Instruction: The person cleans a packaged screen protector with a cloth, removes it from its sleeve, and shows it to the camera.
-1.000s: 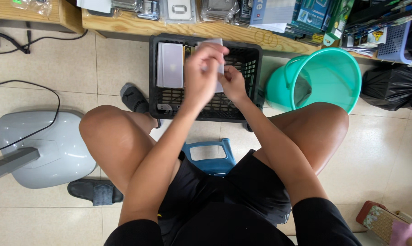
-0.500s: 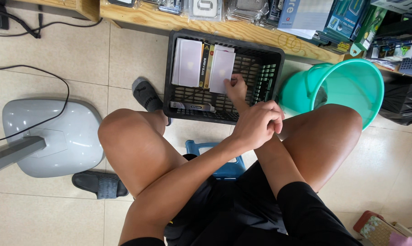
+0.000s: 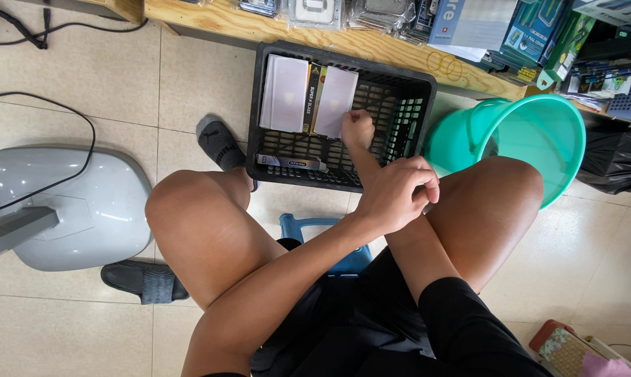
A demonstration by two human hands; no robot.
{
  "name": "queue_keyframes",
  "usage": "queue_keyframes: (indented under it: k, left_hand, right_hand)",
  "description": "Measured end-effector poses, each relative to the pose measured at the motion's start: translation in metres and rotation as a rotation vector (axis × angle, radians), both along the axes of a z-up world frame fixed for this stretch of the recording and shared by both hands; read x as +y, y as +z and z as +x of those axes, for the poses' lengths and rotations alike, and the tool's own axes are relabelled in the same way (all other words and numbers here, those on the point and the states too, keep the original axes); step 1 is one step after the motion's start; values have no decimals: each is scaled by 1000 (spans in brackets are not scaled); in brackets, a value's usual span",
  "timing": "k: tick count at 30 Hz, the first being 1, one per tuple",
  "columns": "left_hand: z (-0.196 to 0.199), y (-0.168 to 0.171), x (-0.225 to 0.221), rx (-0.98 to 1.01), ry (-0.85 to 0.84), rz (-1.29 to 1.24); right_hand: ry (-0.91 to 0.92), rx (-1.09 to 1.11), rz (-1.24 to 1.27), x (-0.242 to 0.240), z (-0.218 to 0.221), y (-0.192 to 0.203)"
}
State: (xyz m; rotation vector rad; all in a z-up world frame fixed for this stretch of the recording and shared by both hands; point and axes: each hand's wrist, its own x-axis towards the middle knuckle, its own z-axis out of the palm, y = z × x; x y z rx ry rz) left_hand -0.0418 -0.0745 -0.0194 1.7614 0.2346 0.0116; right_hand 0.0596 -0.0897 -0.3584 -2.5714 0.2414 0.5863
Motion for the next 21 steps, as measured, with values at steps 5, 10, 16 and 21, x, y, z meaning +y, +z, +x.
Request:
queue_keyframes:
  k: [5,10,16,21]
  left_hand:
    - [-1,-1,-5,0,-47,8]
    - [-3,4,-4,-22,-54,-4]
    - [-2,3,-3,-9,-71,15]
    - [-1,7,-5,35,-65,27]
  right_hand:
    - [31,11,-55,8,-4,36]
    - [26,21,-126,17,-1,71]
    - [-46,85,-74,12,-1,54]
    - [-55,87,19,4,3,27]
